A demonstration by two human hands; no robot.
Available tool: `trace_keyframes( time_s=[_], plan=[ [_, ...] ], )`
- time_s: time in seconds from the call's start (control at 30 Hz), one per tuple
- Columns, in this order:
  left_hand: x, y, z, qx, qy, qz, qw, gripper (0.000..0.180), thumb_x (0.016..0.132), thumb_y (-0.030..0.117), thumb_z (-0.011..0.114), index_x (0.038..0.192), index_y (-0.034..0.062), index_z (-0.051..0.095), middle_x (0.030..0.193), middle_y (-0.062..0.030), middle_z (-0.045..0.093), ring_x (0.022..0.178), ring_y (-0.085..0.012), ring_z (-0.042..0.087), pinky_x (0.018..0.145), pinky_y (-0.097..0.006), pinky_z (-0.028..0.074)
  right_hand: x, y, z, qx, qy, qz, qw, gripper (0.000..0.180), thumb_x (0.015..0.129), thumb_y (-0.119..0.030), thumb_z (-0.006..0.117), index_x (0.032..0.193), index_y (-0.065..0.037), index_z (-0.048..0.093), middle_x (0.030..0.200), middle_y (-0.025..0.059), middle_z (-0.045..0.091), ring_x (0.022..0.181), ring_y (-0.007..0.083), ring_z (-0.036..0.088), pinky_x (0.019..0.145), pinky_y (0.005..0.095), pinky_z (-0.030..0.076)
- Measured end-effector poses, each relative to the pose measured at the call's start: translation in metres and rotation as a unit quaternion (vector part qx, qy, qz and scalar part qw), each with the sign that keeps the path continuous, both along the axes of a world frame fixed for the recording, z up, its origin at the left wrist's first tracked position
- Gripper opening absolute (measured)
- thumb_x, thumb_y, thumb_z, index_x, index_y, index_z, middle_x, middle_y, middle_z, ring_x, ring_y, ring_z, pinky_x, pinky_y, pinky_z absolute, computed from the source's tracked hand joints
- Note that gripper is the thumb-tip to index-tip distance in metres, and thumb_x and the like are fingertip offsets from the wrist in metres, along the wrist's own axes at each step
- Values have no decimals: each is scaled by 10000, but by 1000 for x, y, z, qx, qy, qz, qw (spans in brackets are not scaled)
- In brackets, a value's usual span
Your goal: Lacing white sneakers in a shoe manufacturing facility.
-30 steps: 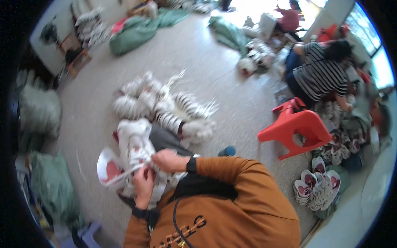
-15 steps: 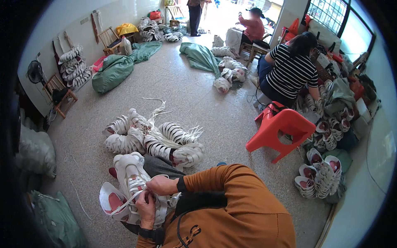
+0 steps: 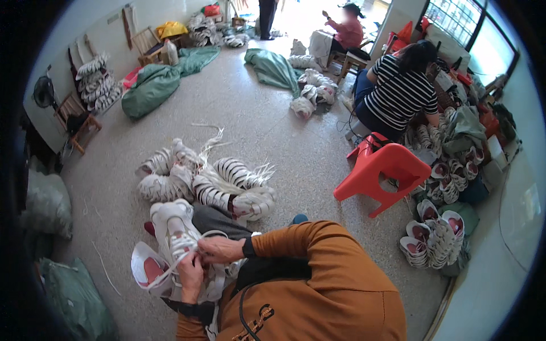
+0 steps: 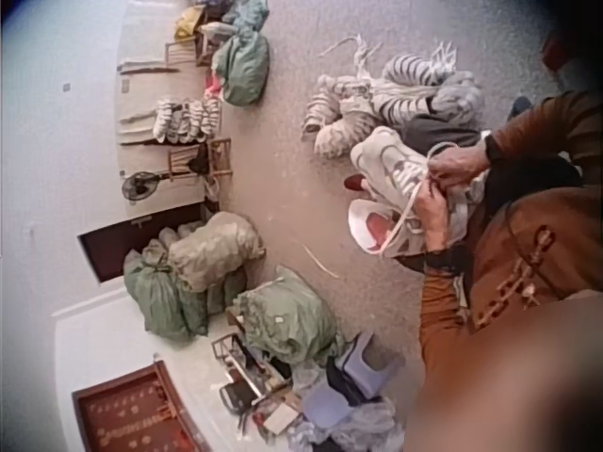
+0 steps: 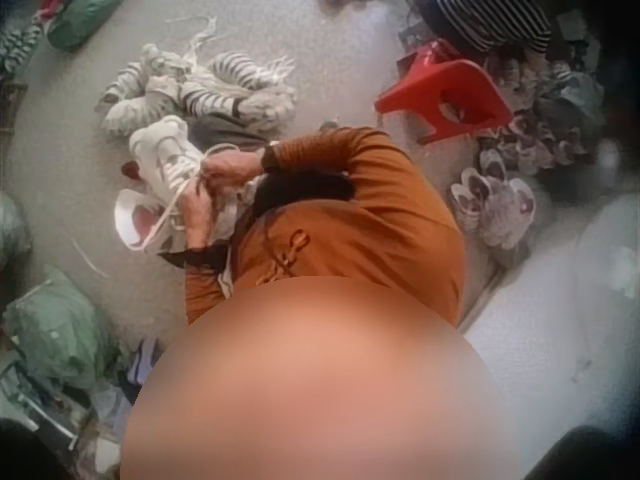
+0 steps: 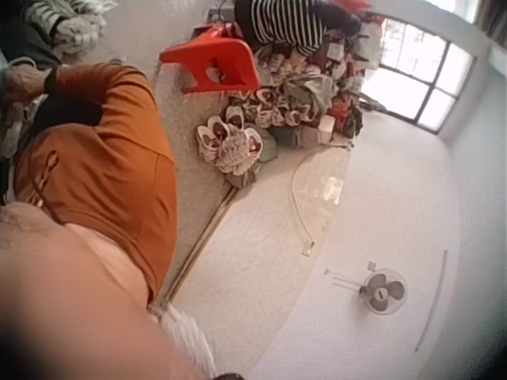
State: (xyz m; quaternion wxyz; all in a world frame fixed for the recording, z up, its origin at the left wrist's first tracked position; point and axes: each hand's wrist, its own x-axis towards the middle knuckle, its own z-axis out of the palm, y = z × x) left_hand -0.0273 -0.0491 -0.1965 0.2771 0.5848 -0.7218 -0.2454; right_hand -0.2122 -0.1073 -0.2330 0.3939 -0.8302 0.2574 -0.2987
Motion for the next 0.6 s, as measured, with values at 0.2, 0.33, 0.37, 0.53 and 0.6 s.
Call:
trace_keyframes(
  time_s=[0.2,0.33,0.37,0.53,0.6],
  plan=[
    [42,17,44,10,-177,40,983,195,971,172,522,882,48,643,813,-223,656,779,-433,646,656,-511,494,3,-20,20,-34,52,-70,996,209,774,-101,688,948,-59,579,875,156,585,821,385,603,710,459,510],
    [83,58,46,67,-94,98,988,135,950,149,577,903,53,659,799,-198,656,755,-414,649,647,-472,498,-2,-14,34,-84,22,-38,995,201,817,-48,703,970,-53,574,903,129,569,847,333,599,732,416,499],
    [76,67,44,71,-38,93,992,101,932,124,604,907,42,656,794,-187,654,748,-401,649,644,-453,498,0,-12,40,-55,15,-22,998,230,813,-41,722,973,-43,557,913,130,563,838,322,596,728,401,499],
    [63,78,44,59,61,89,992,64,900,60,644,906,-1,625,801,-154,641,727,-329,647,633,-392,497,2,-10,51,-117,21,-106,987,309,799,0,702,1075,-2,563,1079,153,580,978,349,593,880,399,491],
    [59,78,46,58,66,86,992,61,899,56,647,904,-1,624,799,-152,640,722,-319,647,635,-383,498,3,-17,48,-150,41,-122,980,299,798,3,696,1069,-2,570,1094,149,582,1007,351,589,914,409,477]
  ],
)
